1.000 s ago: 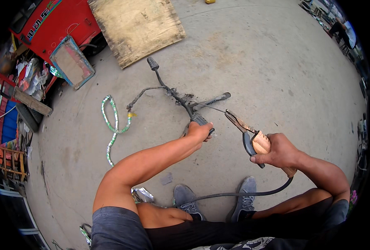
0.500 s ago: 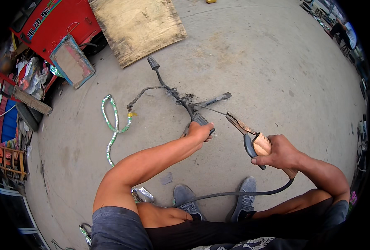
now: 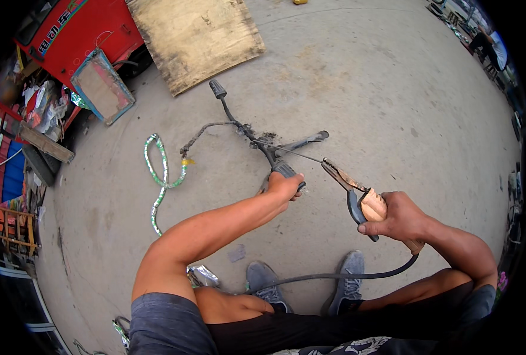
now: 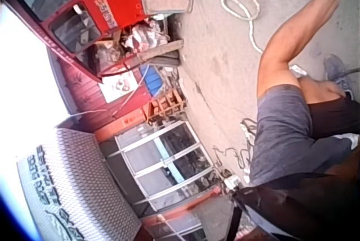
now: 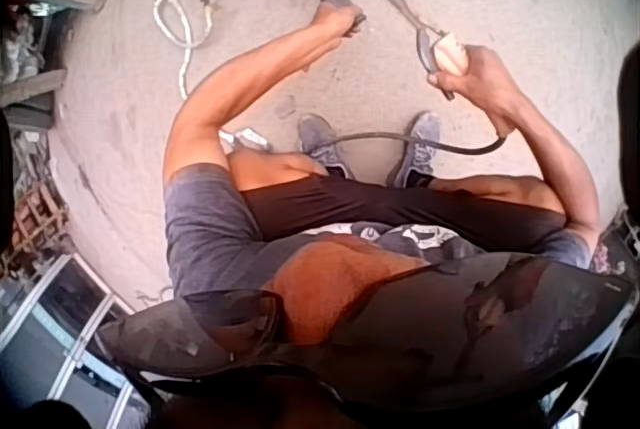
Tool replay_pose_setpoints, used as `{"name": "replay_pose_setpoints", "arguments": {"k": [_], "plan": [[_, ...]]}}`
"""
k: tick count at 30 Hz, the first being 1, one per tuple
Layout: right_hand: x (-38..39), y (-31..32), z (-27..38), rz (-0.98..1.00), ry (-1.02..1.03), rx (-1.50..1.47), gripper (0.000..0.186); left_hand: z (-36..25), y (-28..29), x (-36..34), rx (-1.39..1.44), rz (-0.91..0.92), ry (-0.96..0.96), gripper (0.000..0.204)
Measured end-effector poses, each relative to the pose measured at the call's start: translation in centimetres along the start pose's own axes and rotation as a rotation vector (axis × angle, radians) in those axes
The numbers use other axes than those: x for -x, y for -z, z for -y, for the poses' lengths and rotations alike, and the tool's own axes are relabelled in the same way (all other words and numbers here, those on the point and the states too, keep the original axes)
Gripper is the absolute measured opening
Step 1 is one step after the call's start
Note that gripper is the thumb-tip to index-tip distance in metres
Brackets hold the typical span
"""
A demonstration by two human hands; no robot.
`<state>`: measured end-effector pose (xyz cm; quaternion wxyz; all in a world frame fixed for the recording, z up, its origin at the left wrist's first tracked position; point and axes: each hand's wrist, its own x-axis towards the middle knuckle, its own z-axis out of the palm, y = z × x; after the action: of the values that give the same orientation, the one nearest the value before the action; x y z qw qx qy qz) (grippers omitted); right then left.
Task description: The person welds a metal frame using a welding torch and electrode. They position the torch, strike an arc, and weld along the joints of the frame while sparks and smoke are visible. The person adjusts the frame and continues welding different sections.
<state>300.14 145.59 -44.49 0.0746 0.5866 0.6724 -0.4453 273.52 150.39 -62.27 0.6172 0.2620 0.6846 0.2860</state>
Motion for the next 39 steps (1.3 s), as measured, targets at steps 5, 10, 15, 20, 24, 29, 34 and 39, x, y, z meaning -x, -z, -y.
{"name": "replay_pose_setpoints", "arguments": {"k": [5,10,15,20,24,29,34,39], "plan": [[0.1,0.1,0.1,-0.016,-0.010,0.004,0.063,-0.2,-0.3,0.1,0.005,-0.005,-0.006,0.026],[0.2,0.2,0.5,-0.004,-0.015,-0.033,0.060,-0.1,0.1,0.1,-0.011,0.004,-0.003,0.025],[0.2,0.1,0.0,-0.010,-0.024,-0.053,0.060,-0.4,-0.2,0.3,-0.013,0.012,0.013,0.023],[0.2,0.3,0.4,-0.001,-0.016,-0.017,0.060,-0.4,-0.1,0.3,-0.013,0.011,-0.001,0.023],[0.0,0.0,-0.4,0.009,0.014,-0.068,0.057,-0.4,0.0,0.3,0.000,0.021,-0.002,0.023],[-0.7,0.1,-1.3,0.130,-0.275,-0.721,0.053,-0.4,-0.3,0.3,-0.011,-0.043,0.015,0.023],[-0.1,0.1,-1.1,0.032,-0.035,-0.225,0.054,-0.1,-0.2,0.2,0.003,0.017,-0.013,0.031],[0.2,0.0,0.0,-0.091,0.044,-0.075,0.055,0.4,0.0,-0.3,0.015,-0.006,-0.041,0.032]]}}
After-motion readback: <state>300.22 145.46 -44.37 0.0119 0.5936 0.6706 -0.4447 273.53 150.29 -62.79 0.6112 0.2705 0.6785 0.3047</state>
